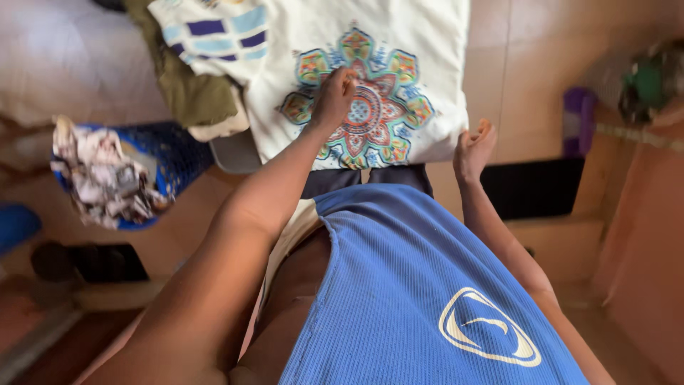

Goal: The person folds clean clothes at a small table. They fold small garments by hand, then lay out a large patterned shirt, smooth and align it on the table, and fold it section by section, placing finished pieces on a pile beside the table.

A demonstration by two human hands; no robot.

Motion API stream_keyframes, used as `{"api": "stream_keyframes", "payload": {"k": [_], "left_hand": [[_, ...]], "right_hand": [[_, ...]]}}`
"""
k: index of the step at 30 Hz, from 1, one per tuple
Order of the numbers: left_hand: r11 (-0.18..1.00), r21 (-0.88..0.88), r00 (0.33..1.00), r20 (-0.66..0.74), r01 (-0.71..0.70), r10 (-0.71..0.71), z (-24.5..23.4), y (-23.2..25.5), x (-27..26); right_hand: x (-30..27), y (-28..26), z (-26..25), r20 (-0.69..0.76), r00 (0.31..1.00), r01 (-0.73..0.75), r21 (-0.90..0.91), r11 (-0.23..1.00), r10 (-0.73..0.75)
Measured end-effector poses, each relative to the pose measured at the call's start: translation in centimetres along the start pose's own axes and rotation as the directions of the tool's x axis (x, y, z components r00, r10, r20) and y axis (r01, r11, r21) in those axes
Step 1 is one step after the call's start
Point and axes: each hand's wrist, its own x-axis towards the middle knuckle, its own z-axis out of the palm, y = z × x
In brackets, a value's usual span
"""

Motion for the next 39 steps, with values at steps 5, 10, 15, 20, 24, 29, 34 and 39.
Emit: {"api": "stream_keyframes", "payload": {"k": [5, 10, 15, 20, 24, 29, 34, 39], "left_hand": [[0.983, 0.03, 0.901, -0.407, 0.181, -0.153, -5.5, -3.9, -7.2], [0.902, -0.139, 0.66, -0.637, 0.409, -0.397, -8.6, -6.3, -12.4], [0.92, -0.293, 0.467, -0.796, 0.259, -0.385, -11.1, -6.8, -12.7], [0.823, -0.546, 0.48, -0.685, 0.159, -0.548, -14.2, -7.5, -9.2], [0.748, -0.632, 0.514, -0.581, 0.206, -0.632, -16.4, -10.4, -4.0], [0.871, -0.336, 0.358, -0.813, 0.358, -0.46, -16.5, -14.0, -0.8], [0.667, -0.701, 0.423, -0.54, 0.251, -0.727, -17.1, -15.6, -1.7], [0.8, -0.599, 0.442, -0.729, -0.043, -0.522, -16.4, -16.8, -2.6]], "right_hand": [[7.9, -8.0, 2.4, 0.098, 0.916, 0.398, -0.088, 0.913, -0.389], [14.2, -17.7, 7.0, 0.436, 0.802, 0.343, 0.225, 0.912, -0.409], [13.5, -28.8, 12.5, 0.667, 0.646, 0.292, 0.232, 0.928, -0.37], [9.0, -38.4, 18.6, 0.775, 0.438, 0.362, 0.313, 0.878, -0.457], [5.6, -42.6, 21.8, 0.821, 0.33, 0.358, 0.347, 0.867, -0.466], [2.8, -44.5, 23.3, 0.877, 0.31, 0.341, 0.258, 0.904, -0.367], [2.2, -44.7, 23.7, 0.882, 0.364, 0.32, 0.183, 0.93, -0.299], [2.0, -44.5, 24.9, 0.829, 0.467, 0.312, 0.171, 0.934, -0.308]]}}
